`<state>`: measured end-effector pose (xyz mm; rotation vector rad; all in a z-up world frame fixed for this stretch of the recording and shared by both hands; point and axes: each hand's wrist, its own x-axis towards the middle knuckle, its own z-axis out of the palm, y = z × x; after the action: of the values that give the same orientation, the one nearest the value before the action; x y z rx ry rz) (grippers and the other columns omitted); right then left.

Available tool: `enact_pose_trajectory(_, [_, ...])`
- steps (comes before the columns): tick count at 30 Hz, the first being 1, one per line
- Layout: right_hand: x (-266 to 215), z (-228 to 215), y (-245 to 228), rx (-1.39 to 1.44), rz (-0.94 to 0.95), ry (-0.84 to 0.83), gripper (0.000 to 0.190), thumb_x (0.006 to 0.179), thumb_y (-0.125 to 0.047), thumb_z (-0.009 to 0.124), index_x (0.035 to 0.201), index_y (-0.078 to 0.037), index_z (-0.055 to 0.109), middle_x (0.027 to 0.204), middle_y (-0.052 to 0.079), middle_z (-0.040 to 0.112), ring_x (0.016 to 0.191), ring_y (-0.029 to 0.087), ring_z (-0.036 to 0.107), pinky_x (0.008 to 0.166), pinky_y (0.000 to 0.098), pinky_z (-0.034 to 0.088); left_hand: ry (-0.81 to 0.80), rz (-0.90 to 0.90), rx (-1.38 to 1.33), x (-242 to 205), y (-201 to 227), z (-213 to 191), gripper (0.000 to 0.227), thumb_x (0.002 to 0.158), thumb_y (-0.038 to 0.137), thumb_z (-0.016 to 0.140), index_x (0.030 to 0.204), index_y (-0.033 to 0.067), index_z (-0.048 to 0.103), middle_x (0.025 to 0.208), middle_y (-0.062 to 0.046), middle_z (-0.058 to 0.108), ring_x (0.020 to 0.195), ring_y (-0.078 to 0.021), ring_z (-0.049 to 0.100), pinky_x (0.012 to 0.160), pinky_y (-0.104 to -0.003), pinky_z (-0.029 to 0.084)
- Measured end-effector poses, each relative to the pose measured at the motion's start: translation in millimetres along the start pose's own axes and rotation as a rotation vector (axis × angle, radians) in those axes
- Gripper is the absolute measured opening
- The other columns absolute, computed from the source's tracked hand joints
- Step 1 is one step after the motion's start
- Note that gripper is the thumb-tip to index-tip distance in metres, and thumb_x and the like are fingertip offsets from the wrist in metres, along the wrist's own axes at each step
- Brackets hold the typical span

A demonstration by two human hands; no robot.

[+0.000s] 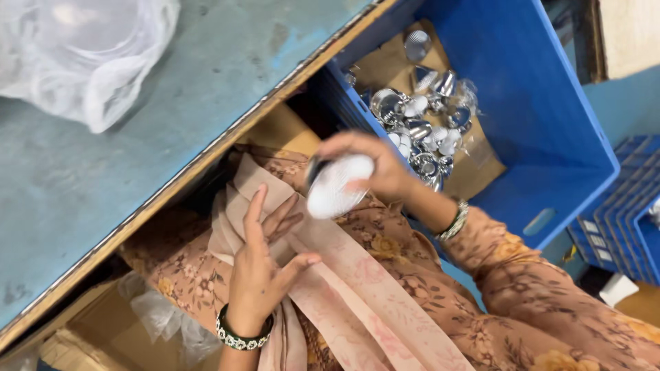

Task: The person sits on the floor and repeatedly picks up a silver metal cone and a clear plastic ring, then fits the ring onto the cone. They place the assembled unit on the table and repeat the process with additional units from a blue crate.

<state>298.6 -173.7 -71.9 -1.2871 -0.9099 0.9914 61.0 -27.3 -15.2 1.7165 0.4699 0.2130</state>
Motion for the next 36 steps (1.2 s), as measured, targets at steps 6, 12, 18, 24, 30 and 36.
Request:
enact_pose_trajectory(6, [-25.3,-172.5,52.4,-0.417,0.018,0.582,0.043,0.096,-0.017,0.079,0.134,-0.007,0.062,0.126,0.004,0.069,0.116,0.019,0.066,0.106,0.0326,0.055,0.004,0.102,0.239,16.3,12.5,7.1,0.073,0.085,0.019,0.081,0.147,0.0025,0.046,0.137,-0.016,0.068,0.125,-0.0276,0.069,0.103,-0.036,0.055])
enact_pose_trajectory(12, [-87.9,-233.7,160.1,-1.222,0.512,0.462,0.049,0.073,-0.020,0.087,0.109,0.002,0.064,0.098,0.023,0.066,0.086,0.039,0.064,0.074,0.0484,0.051,0.060,0.034,0.302,9.4,7.1,3.0,0.055,0.089,0.022,0.078,0.138,0.0077,0.058,0.129,-0.011,0.071,0.119,-0.0245,0.071,0.096,-0.033,0.057])
enact_pose_trajectory(18, [-114.1,-211.4,187.0,-1.012,0.864,0.243,0.068,0.074,-0.023,0.078,0.140,-0.022,0.067,0.124,0.019,0.072,0.113,0.035,0.068,0.097,0.0457,0.052,0.107,0.012,0.397,-6.6,-8.2,-10.2,0.051,0.094,0.032,0.073,0.140,0.0154,0.058,0.121,-0.009,0.070,0.099,-0.0278,0.071,0.083,-0.036,0.058])
enact_pose_trajectory(24, [-92.1,-222.5,186.8,-1.167,0.773,0.132,0.073,0.077,-0.032,0.089,0.143,-0.010,0.064,0.128,0.028,0.066,0.118,0.043,0.061,0.100,0.0484,0.047,0.086,0.096,0.356,-3.1,-9.6,-4.6,0.052,0.096,0.033,0.071,0.143,0.0179,0.055,0.124,-0.006,0.069,0.095,-0.0254,0.071,0.080,-0.036,0.058])
enact_pose_trajectory(30, [-62.3,-246.5,165.5,-1.145,0.364,0.386,0.021,0.103,-0.023,0.073,0.109,-0.003,0.079,0.112,0.018,0.077,0.102,0.029,0.074,0.093,0.0392,0.055,0.057,0.078,0.180,-14.3,-11.9,-8.3,0.050,0.096,0.034,0.071,0.141,0.0196,0.056,0.131,-0.005,0.069,0.097,-0.0219,0.073,0.081,-0.033,0.059])
enact_pose_trajectory(36, [-8.2,-219.7,102.0,-0.897,-0.289,0.808,0.032,0.116,-0.008,0.061,0.088,0.004,0.066,0.082,0.010,0.071,0.074,0.017,0.069,0.072,0.0327,0.054,0.147,0.115,0.074,-32.4,-23.7,-25.4,0.049,0.098,0.025,0.071,0.142,0.0107,0.055,0.136,-0.008,0.068,0.116,-0.0224,0.073,0.096,-0.031,0.059])
